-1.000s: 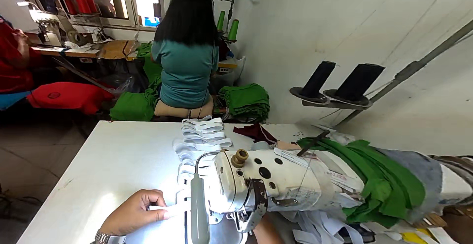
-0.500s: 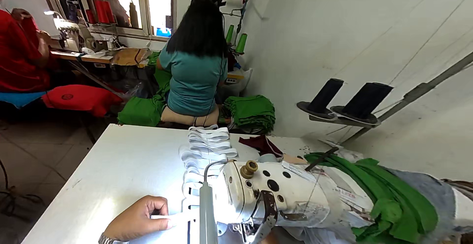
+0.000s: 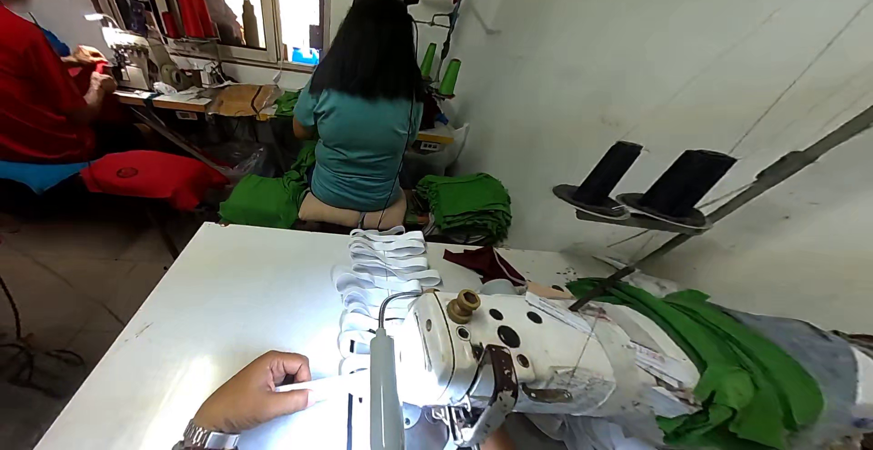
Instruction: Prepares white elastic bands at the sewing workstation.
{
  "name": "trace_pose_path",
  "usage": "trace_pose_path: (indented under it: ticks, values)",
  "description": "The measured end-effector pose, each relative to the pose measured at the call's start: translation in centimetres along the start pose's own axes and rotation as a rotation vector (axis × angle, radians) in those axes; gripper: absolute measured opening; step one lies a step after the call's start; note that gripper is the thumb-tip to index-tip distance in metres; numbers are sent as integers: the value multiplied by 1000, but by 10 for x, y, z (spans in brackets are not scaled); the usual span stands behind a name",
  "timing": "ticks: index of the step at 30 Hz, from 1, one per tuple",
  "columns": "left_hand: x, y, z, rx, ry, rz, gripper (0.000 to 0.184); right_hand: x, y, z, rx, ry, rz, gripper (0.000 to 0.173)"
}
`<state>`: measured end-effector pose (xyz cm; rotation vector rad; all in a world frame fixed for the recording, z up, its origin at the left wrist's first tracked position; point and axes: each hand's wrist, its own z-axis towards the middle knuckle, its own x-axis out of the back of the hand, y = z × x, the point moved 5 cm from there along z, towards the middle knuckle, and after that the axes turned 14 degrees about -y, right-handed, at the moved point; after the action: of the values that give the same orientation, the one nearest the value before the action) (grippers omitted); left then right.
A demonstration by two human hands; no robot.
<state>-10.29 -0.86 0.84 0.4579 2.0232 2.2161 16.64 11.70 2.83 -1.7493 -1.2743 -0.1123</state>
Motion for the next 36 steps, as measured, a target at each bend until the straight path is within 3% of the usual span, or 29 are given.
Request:
trace_pose_path:
  ticks: [1,2,3,4,6,8,11,14,18,22,23,24,25,26,27,28,29,31,34,36]
  values:
    - [0,0,-1,1,1,-3,20,3,-8,-9,-6,-68,-36,39]
    - [0,0,-1,-1,2,-3,20,2,-4,-12,90,-24,-108,36]
    - [1,0,0,-3,1,-3,20,-7,14,-4,301,197,-163,31]
    - [1,-1,0,-2,0,-3,20,-12,26,3,370,266,-195,30]
    - [0,-1,0,-4,-3,-3,20,-5,21,7,-12,-153,-230,39]
    - [1,-2,0,-12,-10,-8,20,-20,49,28,131,121,-97,33]
    - [0,-3,0,-12,-17,-15,20,-21,48,25,209,211,-24,31]
    - [0,-4,0,0,-24,-14,19,2,-8,-12,-60,-100,-90,40]
    - [-1,-3,-1,0,-24,-10,20,3,-11,-18,-54,-47,-24,37]
    - [-1,-2,-1,-8,-25,-3,20,12,-37,-40,-143,-156,-104,39]
    - [-1,-2,0,-10,-30,-2,20,12,-35,-40,-68,-157,-164,38]
    - [-1,-2,0,-13,-34,-4,21,7,-17,-32,139,-40,-228,35]
    - [-1,-2,0,-18,-37,-5,21,-2,11,-15,436,205,-248,31]
    - [-1,-2,1,-24,-38,-5,21,-7,27,-2,540,266,-234,31]
    - [-1,-2,1,-29,-37,-3,21,-7,27,2,434,147,-253,33]
    - [-1,-2,0,-27,-37,4,21,-3,19,2,216,-74,-240,38]
    - [-1,-2,0,-25,-33,14,22,-5,22,7,130,-114,-206,38]
    - [0,-3,0,-21,-26,19,22,-20,49,26,239,138,-162,32]
    - [-1,-1,1,-11,-25,7,22,-12,30,20,49,-47,-161,38]
    - [0,1,1,-1,-19,7,21,-7,12,5,11,6,-167,34]
